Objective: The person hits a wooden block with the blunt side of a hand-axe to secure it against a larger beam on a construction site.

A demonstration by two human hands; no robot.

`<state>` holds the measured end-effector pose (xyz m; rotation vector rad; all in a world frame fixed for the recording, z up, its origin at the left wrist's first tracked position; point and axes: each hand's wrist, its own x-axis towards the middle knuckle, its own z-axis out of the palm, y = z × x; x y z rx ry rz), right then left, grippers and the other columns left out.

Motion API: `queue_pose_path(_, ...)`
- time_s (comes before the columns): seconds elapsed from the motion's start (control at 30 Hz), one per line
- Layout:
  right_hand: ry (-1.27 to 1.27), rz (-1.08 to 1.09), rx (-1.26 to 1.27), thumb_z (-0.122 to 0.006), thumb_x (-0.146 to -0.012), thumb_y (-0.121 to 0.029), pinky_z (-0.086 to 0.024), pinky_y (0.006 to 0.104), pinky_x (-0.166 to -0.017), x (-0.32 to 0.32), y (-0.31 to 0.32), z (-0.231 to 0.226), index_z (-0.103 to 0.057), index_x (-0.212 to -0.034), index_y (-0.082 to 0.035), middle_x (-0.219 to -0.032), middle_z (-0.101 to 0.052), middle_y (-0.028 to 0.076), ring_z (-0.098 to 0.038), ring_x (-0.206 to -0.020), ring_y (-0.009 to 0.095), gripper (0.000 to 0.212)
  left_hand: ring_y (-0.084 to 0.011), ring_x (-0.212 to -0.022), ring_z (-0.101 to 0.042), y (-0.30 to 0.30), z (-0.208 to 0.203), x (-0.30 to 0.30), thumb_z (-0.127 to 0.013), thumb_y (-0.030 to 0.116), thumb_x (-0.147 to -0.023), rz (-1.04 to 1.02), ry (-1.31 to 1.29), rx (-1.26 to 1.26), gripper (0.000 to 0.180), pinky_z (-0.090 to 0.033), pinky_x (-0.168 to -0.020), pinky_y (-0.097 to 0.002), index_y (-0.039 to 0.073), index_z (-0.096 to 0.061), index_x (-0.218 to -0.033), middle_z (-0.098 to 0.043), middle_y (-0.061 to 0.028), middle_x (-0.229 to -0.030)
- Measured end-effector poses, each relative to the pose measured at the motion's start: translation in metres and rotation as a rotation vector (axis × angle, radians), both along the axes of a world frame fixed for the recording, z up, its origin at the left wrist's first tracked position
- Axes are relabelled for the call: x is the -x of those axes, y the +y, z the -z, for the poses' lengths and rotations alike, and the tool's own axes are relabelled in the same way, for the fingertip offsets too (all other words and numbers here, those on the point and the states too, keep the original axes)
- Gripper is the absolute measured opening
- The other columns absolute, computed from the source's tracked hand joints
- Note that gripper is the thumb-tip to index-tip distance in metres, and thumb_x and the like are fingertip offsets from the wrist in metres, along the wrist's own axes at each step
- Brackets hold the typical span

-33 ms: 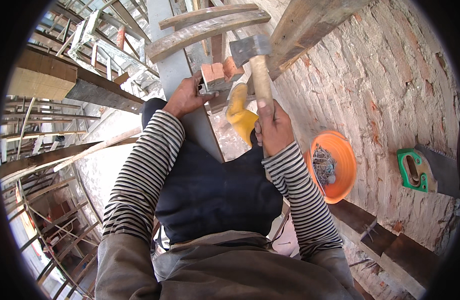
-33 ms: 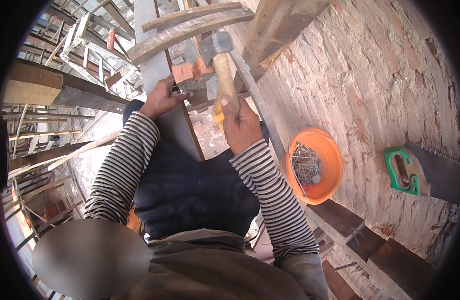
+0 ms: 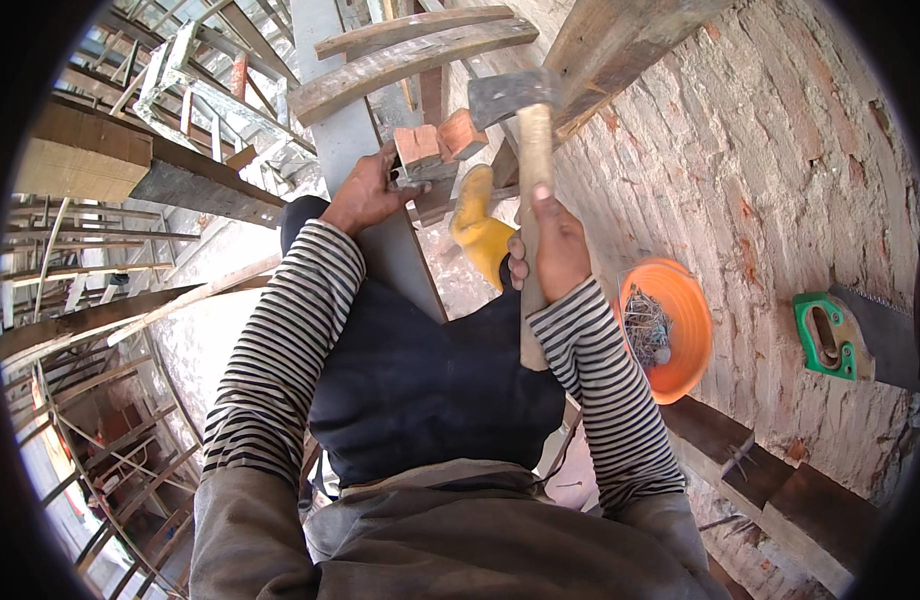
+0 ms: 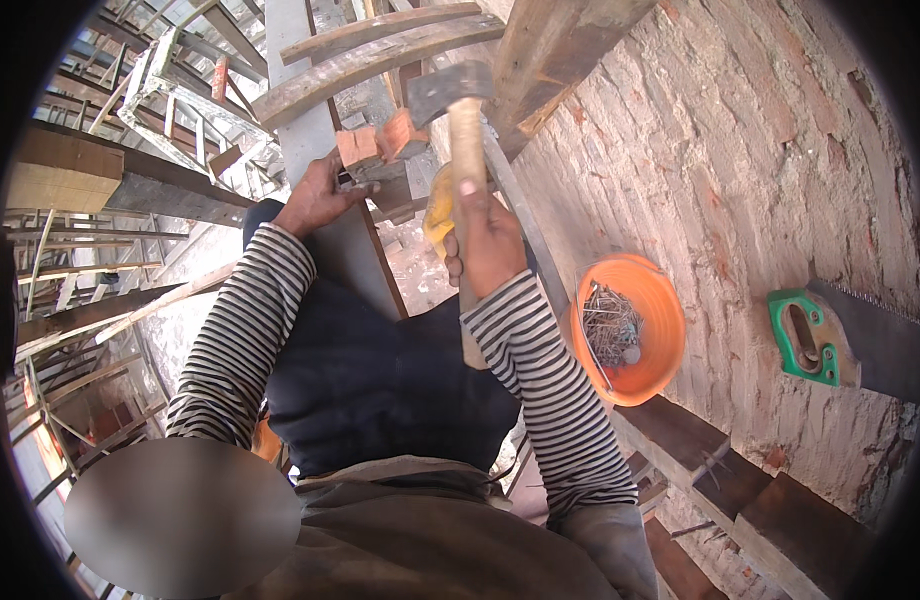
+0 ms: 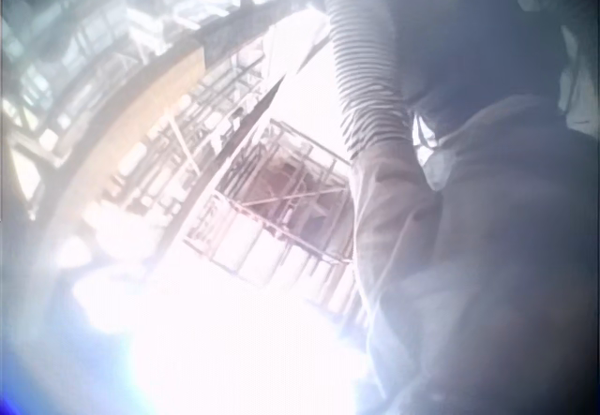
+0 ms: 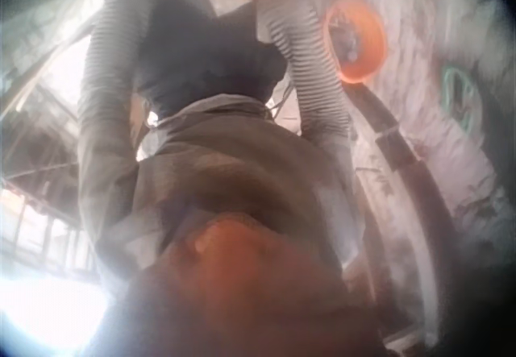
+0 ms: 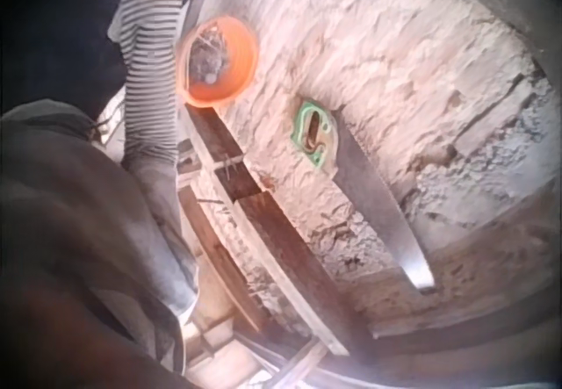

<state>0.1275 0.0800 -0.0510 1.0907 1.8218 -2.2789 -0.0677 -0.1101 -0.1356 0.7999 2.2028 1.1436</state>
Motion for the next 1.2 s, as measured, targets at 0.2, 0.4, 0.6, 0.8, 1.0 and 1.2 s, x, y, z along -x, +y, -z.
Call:
queue_pose_path(0.2,-0.047,0.148,-0.099,-0.046,-0.103,-0.065,-0.043,0.0314,-0.042,-0.024,0.028,0.041,-0.051,-0.102,-0.01,-0.065,-0.05,0.002,-0.049,-0.047,0.014,0.055,-0.0231,-0.124,-0.061,-0.005,-0.001,0.005,-0.082,0.019,-0.089,-0.086,0.034,-0.049,0.062,-0.045,-0.11,-0.037,0.0,-0.053,-0.14,-0.067,-0.0133,-0.13)
queue_pose_path(0.4,0.025,0.075,0.271,-0.039,-0.1,-0.076,-0.041,0.0299,-0.042,-0.032,0.014,0.017,-0.053,-0.103,-0.01,-0.061,-0.046,0.0,-0.043,-0.043,0.011,0.067,-0.0172,-0.119,-0.058,-0.011,0.019,0.013,-0.079,0.012,-0.091,-0.121,-0.172,-0.109,0.051,-0.046,-0.105,-0.0345,0.001,-0.054,-0.134,-0.065,-0.0057,-0.124)
queue_pose_path(0.6,0.106,0.048,0.637,-0.046,-0.098,-0.073,-0.043,0.0325,-0.043,-0.02,0.013,0.039,-0.055,-0.098,-0.01,-0.061,-0.049,0.001,-0.047,-0.044,0.014,0.064,-0.0188,-0.129,-0.055,-0.011,0.019,0.01,-0.079,0.006,-0.089,-0.099,-0.186,-0.086,0.059,-0.041,-0.114,-0.0351,0.005,-0.052,-0.141,-0.064,-0.0062,-0.133)
queue_pose_path(0.8,0.184,0.072,-0.04,-0.054,-0.101,-0.062,-0.045,0.031,-0.042,0.006,-0.012,0.035,-0.057,-0.093,-0.007,-0.061,-0.05,0.003,-0.051,-0.044,0.014,0.056,-0.0187,-0.125,-0.057,-0.011,0.025,0.021,-0.078,0.011,-0.092,-0.098,-0.145,-0.074,0.054,-0.043,-0.111,-0.0359,0.002,-0.052,-0.139,-0.064,-0.006,-0.131)
queue_pose_path(1.0,0.218,0.024,0.621,-0.057,-0.095,-0.072,-0.046,0.0311,-0.044,0.0,0.007,0.019,-0.053,-0.09,-0.009,-0.059,-0.049,0.001,-0.049,-0.044,0.012,0.063,-0.0151,-0.111,-0.058,-0.017,0.027,0.017,-0.077,0.009,-0.093,-0.125,-0.142,-0.119,0.046,-0.046,-0.099,-0.0331,0.003,-0.056,-0.134,-0.065,-0.0032,-0.119)
queue_pose_path(1.2,-0.154,-0.219,-0.417,-0.062,-0.099,-0.057,-0.056,0.0414,-0.075,0.002,0.009,0.096,-0.063,-0.114,0.008,-0.077,-0.068,0.021,-0.069,-0.075,0.031,0.067,-0.0177,-0.118,-0.058,-0.028,0.018,0.009,-0.08,0.013,-0.091,-0.103,-0.088,-0.101,0.052,-0.046,-0.104,-0.034,0.001,-0.054,-0.135,-0.063,-0.0047,-0.125)
